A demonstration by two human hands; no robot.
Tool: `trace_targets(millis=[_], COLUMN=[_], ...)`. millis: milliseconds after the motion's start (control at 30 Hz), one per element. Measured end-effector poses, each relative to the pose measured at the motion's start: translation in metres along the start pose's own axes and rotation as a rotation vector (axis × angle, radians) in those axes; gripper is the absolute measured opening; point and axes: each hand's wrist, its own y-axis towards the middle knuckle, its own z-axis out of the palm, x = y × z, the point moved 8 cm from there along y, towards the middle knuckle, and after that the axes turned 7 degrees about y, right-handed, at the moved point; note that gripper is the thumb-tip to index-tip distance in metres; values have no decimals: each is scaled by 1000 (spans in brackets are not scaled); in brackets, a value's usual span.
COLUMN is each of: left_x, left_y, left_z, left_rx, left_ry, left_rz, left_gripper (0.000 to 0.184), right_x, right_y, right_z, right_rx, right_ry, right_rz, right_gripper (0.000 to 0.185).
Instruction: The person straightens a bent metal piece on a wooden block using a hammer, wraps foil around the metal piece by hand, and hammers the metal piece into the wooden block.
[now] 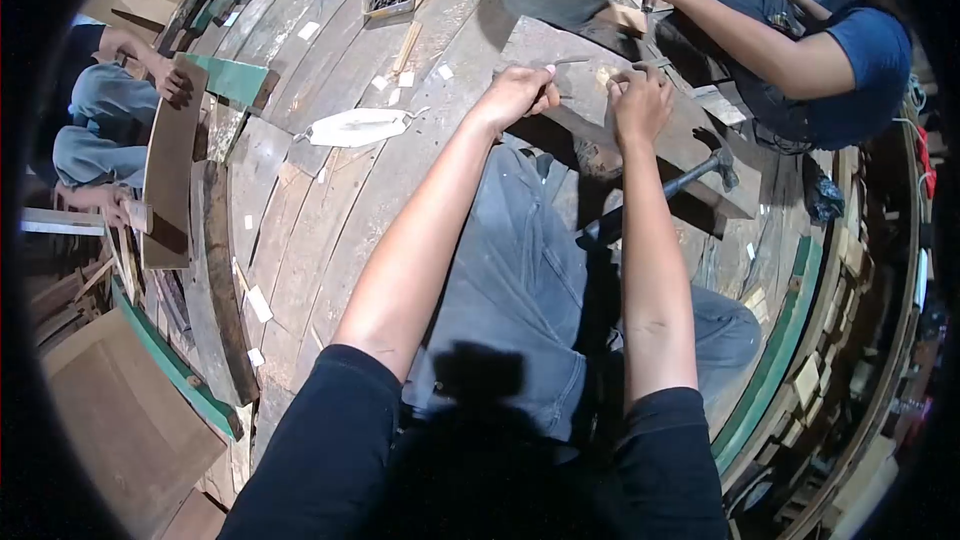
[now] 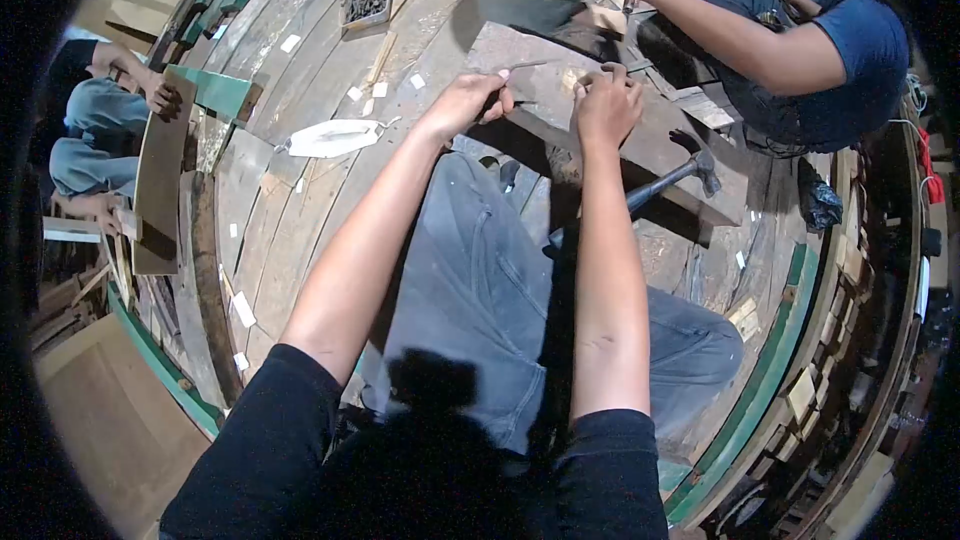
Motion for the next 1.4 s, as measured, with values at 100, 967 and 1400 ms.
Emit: trace_targets(millis=[100, 967, 1400], left_x=[-1, 1, 9], left_y=[-1, -4, -2], left_z=[-1, -3, 0], left_rx=[-6, 79, 150], left_ry=[-4, 56, 9], left_rz=[-8, -34, -83], left_gripper=[48, 41, 37], right_x=[-1, -204, -208], right_y=[4, -174, -171], right_z=[8, 5, 5], right_rx=[83, 848, 814], right_ry=[-16, 448, 433], right_rz=[11, 243, 275], right_gripper=[17, 6, 9])
